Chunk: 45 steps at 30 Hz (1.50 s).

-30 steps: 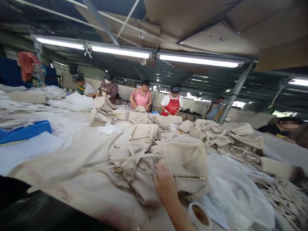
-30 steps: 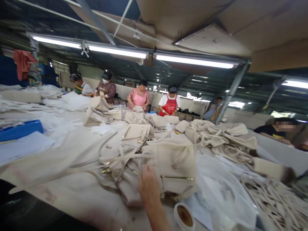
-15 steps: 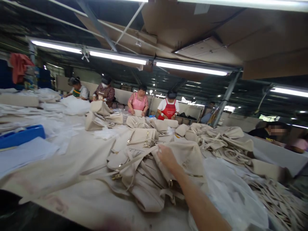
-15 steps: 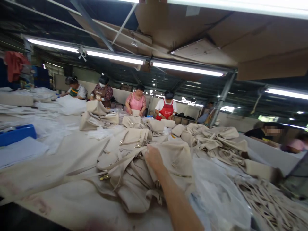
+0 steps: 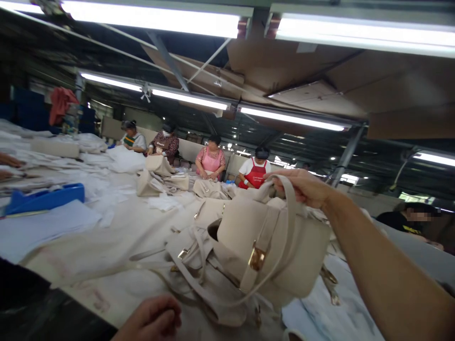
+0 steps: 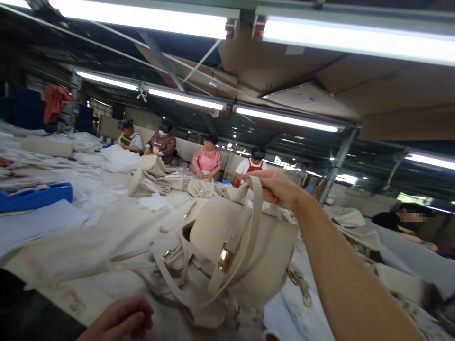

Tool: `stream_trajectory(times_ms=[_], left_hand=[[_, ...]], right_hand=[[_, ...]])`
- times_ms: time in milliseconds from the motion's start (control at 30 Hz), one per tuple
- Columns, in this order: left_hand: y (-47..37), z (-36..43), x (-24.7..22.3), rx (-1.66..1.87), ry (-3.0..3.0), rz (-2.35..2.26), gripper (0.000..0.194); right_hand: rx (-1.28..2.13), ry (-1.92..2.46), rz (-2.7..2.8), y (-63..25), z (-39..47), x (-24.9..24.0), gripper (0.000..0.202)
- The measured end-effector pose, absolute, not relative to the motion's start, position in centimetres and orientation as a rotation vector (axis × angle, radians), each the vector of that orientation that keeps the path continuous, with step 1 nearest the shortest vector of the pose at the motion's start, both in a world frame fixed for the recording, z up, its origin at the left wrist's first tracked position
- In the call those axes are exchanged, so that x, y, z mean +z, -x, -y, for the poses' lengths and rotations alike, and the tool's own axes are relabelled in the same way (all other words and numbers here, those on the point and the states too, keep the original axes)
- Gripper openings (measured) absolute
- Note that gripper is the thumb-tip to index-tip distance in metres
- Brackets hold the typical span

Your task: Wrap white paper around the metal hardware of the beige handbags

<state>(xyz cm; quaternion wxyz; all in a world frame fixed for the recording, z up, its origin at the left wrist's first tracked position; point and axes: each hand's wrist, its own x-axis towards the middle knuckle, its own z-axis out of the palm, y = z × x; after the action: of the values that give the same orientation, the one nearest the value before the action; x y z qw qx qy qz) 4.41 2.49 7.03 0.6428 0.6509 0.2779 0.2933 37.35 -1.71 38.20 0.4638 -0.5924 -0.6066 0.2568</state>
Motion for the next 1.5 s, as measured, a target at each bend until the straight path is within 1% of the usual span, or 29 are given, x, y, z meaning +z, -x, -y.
stream_trajectory(times_ms=[100, 167, 267, 367, 533, 700, 800, 933, 967, 1033, 1100, 1133, 1233, 1300, 1367, 1433, 1500], left_hand=[[-4.6, -2.1, 8.4, 0.725, -1.376, -0.588, 0.047], [-4.4, -1.6, 9.0, 0.710, -1.318, -0.554, 0.045], [-4.6, -0.5, 10.1, 0.664, -1.321, -0.500, 0.041], [-5.6, 0.3, 11.6, 0.616, -1.328, -0.416, 0.034], [-10.0, -0.1, 13.2, 0.580, -1.442, -0.371, 0.024], [-15.2, -1.0, 11.4, 0.727, -1.725, -0.630, 0.011], [-16.5, -0.5, 11.3, 0.634, -1.652, -0.588, 0.016], [-17.0, 0.8, 12.9, 0.687, -1.783, -0.622, 0.030], [-17.3, 1.0, 13.3, 0.700, -1.776, -0.619, 0.031], [-18.2, 1.1, 13.5, 0.743, -1.681, -0.608, 0.025], [-19.3, 1.0, 13.4, 0.783, -1.516, -0.643, 0.028], [-19.8, 0.9, 13.3, 0.789, -1.438, -0.660, 0.030], [-20.5, 0.6, 13.4, 0.767, -1.321, -0.624, 0.028], [-20.4, 0.3, 13.7, 0.738, -1.307, -0.569, 0.029], [-20.1, 0.0, 14.1, 0.674, -1.253, -0.535, 0.036], [-20.1, -0.3, 14.5, 0.612, -1.167, -0.487, 0.043], [-20.3, -0.4, 14.7, 0.567, -1.082, -0.436, 0.046]], right_hand=[[0.799, 1.451, 1.552, -35.4, -0.3, 34.3, 0.042], [0.817, 1.451, 1.578, -34.7, -2.1, 31.2, 0.045], [0.581, 1.490, 1.662, -34.6, -4.3, 27.6, 0.050], [0.295, 1.509, 1.732, -35.3, -5.3, 26.0, 0.047], [-0.033, 1.546, 1.735, -37.0, -5.6, 25.4, 0.031], [-0.239, 1.643, 1.733, -39.0, -5.7, 25.4, 0.028], [-0.336, 1.719, 1.749, -39.7, -5.5, 25.4, 0.028], [-0.478, 1.844, 1.727, -39.7, -5.2, 25.2, 0.028], [-0.512, 1.872, 1.711, -39.5, -5.2, 25.3, 0.028], [-0.579, 1.913, 1.674, -39.1, -5.2, 25.7, 0.029], [-0.649, 1.927, 1.639, -38.4, -4.7, 26.4, 0.030], [-0.693, 1.916, 1.619, -38.0, -4.1, 26.8, 0.032], [-0.815, 1.768, 1.491, -36.6, 0.0, 26.9, 0.034], [-0.744, 1.669, 1.330, -35.8, 4.3, 24.9, 0.030], [-0.465, 1.716, 1.117, -35.3, 8.6, 21.1, 0.031], [-0.098, 1.758, 0.847, -35.0, 11.7, 16.2, 0.040], [0.526, 1.729, 0.780, -34.6, 12.8, 11.5, 0.053]])
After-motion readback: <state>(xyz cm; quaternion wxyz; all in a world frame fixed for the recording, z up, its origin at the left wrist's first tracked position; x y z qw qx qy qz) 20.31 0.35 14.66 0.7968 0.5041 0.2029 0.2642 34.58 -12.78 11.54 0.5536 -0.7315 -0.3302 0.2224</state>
